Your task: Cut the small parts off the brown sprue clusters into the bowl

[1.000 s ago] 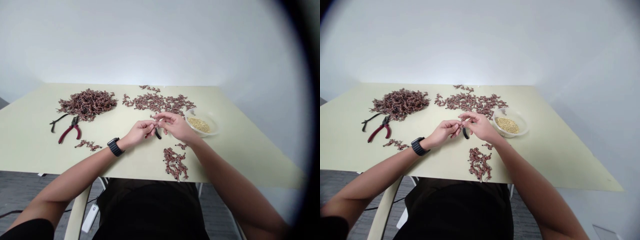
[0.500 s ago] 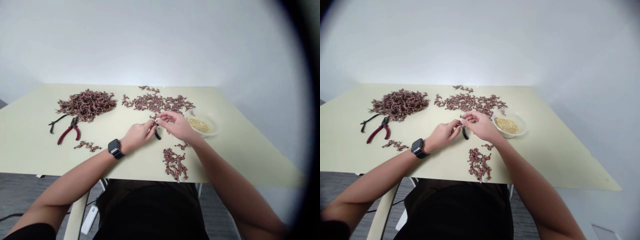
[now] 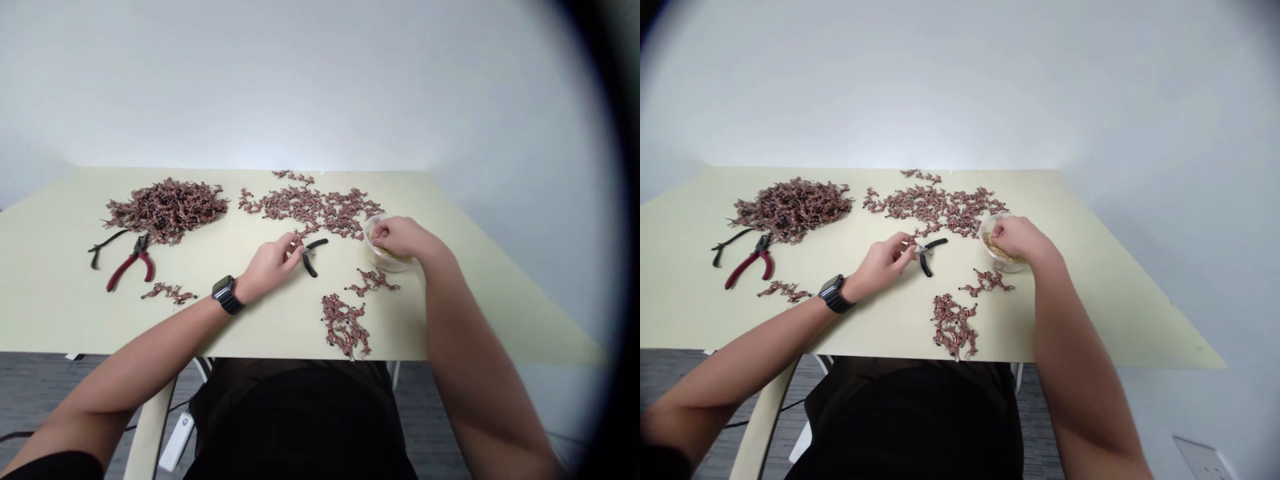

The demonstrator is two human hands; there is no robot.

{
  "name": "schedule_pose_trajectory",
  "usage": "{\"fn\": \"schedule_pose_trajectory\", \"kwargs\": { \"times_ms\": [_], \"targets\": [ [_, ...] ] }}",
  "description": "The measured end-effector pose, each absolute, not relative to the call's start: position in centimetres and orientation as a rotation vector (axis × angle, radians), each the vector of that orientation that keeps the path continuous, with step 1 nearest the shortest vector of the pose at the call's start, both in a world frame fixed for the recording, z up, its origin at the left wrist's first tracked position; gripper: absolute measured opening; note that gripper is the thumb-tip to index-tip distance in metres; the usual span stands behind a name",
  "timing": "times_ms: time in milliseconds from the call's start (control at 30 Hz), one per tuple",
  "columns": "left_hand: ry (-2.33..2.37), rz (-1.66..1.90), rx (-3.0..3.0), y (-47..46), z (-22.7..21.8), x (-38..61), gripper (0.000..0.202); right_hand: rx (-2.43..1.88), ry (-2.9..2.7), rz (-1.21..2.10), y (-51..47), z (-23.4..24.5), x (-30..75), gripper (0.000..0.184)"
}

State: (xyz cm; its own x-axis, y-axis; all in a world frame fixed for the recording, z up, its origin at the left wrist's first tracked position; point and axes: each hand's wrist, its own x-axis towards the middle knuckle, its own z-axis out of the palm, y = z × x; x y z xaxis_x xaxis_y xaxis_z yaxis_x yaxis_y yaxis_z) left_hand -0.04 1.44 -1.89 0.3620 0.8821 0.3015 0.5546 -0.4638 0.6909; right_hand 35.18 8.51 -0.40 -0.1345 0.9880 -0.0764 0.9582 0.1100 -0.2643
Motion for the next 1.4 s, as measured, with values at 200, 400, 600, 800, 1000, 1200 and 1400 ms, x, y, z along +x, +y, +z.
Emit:
{"fn": "schedule_pose_trajectory", "kwargs": {
  "times_ms": [200,400,600,800,1000,1200,1400],
  "targets": [
    [1.18,0.957,2.057,1.7,-2.2,-0.2,0.023,-1.99,-2.184,0.435,8.8,-0.6,35.0,0.015],
    [1.171,0.949,2.034,1.6,-2.0,-0.2,0.025,-2.004,-2.118,0.439,8.6,-0.1,35.3,0.019],
    [1.123,0.978,1.843,1.4,-1.9,0.2,0.03,-2.09,-2.048,0.306,8.3,0.3,35.5,0.013],
    [0.88,0.929,1.315,1.4,-1.4,0.7,0.035,-1.602,-1.769,0.458,5.8,2.4,31.4,0.017],
    [0.789,0.947,1.148,1.2,-1.0,0.7,0.03,-1.209,-1.97,0.836,2.6,2.2,24.0,0.017],
    [0.764,0.944,1.099,1.2,-1.4,0.7,0.029,-1.148,-2.025,0.649,2.3,0.7,22.0,0.014],
    [0.767,0.971,1.027,1.3,-1.5,0.7,0.027,-1.117,-2.097,0.426,2.0,0.5,21.6,0.01]
  ]
}}
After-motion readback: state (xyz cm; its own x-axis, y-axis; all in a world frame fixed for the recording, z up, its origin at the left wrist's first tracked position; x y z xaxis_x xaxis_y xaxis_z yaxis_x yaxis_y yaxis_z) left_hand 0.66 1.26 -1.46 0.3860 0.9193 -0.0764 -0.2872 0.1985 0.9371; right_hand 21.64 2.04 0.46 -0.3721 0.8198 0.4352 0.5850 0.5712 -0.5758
